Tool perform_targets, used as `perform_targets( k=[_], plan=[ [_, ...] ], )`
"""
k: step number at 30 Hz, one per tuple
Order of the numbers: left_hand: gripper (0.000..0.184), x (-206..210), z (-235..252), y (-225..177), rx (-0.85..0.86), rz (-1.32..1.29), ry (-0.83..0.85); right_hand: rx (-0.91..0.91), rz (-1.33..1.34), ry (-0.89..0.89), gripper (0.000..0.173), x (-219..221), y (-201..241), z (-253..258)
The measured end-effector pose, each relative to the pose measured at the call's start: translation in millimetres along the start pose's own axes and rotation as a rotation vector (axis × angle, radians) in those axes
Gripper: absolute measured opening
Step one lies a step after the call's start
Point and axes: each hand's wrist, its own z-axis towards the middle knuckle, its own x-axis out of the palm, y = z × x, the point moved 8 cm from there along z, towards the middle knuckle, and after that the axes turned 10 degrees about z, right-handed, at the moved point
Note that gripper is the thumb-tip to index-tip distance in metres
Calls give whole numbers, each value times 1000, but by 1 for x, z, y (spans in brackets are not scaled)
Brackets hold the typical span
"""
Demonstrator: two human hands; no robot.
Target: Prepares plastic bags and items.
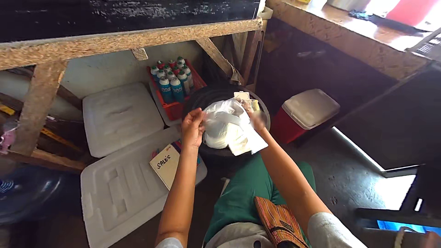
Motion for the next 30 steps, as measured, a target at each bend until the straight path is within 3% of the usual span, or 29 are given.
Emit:
perform_targets(
  k=[5,7,11,14,16,19,21,23,26,30],
  plan=[
    [10,-16,0,116,-309,39,-77,284,23,-11,30,25,-100,-8],
    [16,-22,0,144,-366,68,-86,365,53,-37,29,31,-140,-11],
    [8,-24,-3,132,-310,-56,-72,372,227,-120,29,29,-147,-20],
    [20,-20,-14,117,-271,-117,5,402,507,-36,36,22,-123,-31],
    [11,-14,-19,114,-233,-55,-8,390,586,28,29,17,-109,-35],
    [9,-12,-19,117,-159,294,-109,291,322,18,12,20,-106,-36],
    [26,-14,-15,116,-38,657,-144,204,-60,4,17,23,-115,-32],
    [39,-11,-16,116,92,908,-144,190,-269,-14,23,27,-124,-38],
    [35,-8,-19,117,276,981,-160,183,-291,-67,20,27,-126,-47],
    [30,-15,-27,126,431,1006,-50,98,-339,60,26,26,-136,-48]
  ],
)
